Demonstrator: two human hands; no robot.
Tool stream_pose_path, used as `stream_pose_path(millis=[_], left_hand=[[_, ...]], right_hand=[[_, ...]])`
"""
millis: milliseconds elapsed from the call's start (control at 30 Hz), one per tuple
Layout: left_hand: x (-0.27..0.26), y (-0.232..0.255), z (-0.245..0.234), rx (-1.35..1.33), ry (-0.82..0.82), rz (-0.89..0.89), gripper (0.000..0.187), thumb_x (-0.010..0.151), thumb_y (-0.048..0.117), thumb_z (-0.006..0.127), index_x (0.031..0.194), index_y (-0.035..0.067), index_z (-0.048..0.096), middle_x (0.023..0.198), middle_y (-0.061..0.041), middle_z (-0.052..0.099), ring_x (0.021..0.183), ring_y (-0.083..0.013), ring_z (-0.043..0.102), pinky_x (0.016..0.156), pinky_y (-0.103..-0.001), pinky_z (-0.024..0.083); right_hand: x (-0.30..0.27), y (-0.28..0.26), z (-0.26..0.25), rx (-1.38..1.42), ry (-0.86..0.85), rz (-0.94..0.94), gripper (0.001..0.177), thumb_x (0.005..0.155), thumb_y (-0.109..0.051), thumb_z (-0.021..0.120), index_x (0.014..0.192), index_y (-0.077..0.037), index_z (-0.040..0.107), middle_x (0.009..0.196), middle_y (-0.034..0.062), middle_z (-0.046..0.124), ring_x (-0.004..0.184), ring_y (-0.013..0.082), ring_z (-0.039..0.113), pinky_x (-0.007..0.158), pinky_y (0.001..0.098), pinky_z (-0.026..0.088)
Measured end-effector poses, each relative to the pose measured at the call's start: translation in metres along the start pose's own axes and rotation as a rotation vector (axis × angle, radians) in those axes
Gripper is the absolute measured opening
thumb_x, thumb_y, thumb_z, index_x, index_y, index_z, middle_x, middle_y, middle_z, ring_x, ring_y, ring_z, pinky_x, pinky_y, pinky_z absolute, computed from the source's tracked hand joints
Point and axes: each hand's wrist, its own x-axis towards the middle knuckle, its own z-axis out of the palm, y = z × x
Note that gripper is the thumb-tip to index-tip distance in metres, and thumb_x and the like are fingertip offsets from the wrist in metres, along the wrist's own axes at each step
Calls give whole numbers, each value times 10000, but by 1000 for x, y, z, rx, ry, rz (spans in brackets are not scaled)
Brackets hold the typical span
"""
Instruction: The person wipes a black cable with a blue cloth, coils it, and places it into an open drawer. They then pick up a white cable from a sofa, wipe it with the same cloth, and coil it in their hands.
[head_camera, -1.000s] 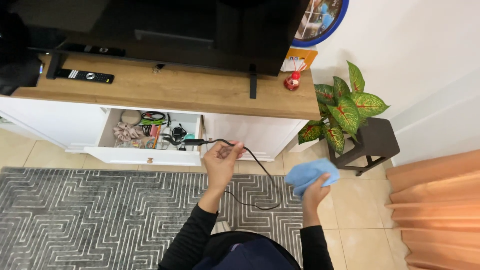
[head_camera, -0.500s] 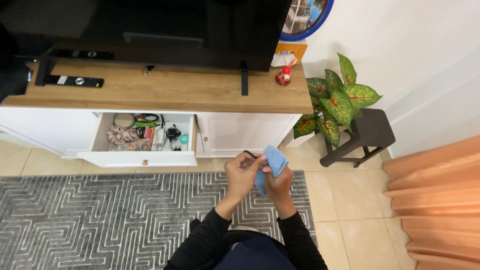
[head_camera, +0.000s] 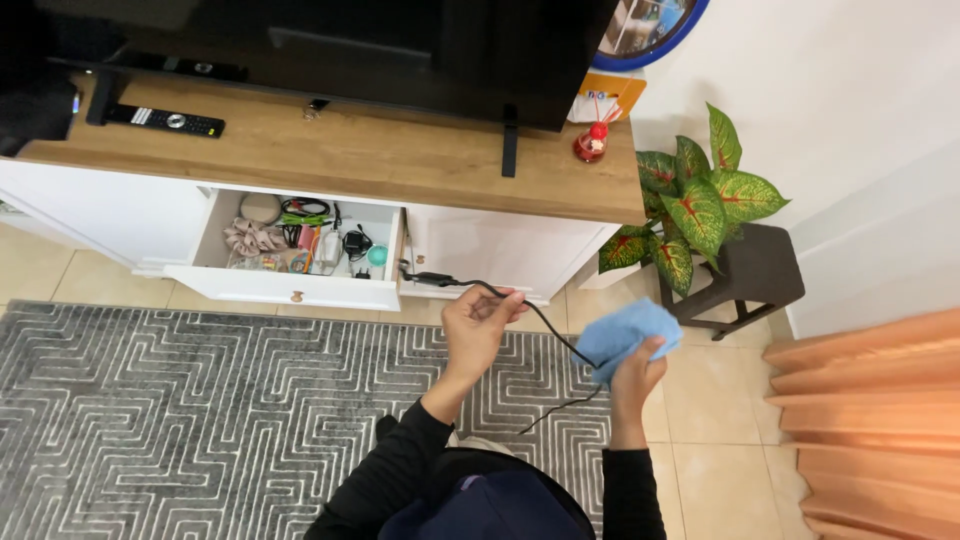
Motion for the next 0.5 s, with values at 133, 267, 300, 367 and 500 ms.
stream_pose_path(millis=[133,267,300,367,500], left_hand=[[-8,-6,15,24,-54,-27,87,919,-4,749,954,-58,691,906,-114,768,829,-173,774,731,-274,622],[-19,10,23,157,-39,-21,95,890,20,777,943,-49,738,865,-99,783,786,-141,759,716,-273,636],[-20,19,23,233,-26,12,95,881,26,785,935,-45,752,856,-93,791,775,-132,757,704,-270,631],[-23,21,17,293,-18,22,87,871,26,796,908,-44,759,856,-88,798,764,-127,753,682,-270,621],[-18,24,-3,159,44,39,101,886,34,782,966,-26,768,833,-88,789,741,-132,749,682,-256,615]], right_hand=[[-17,-2,47,71,-65,-84,689,1059,-629,388,1068,15,632,931,39,675,816,124,657,718,320,555],[-61,-28,93,-12,-156,-146,650,1075,-591,494,925,20,659,771,69,664,715,145,621,628,329,495],[-69,-54,103,5,-184,-253,634,1047,-594,518,926,2,697,769,61,694,707,139,654,628,316,509],[-70,-90,98,5,-235,-363,619,1047,-597,522,961,-16,715,788,64,709,726,149,685,650,314,526],[-70,-60,83,-92,-321,-632,566,1060,-581,548,1058,-43,724,893,120,729,828,252,724,722,353,551]])
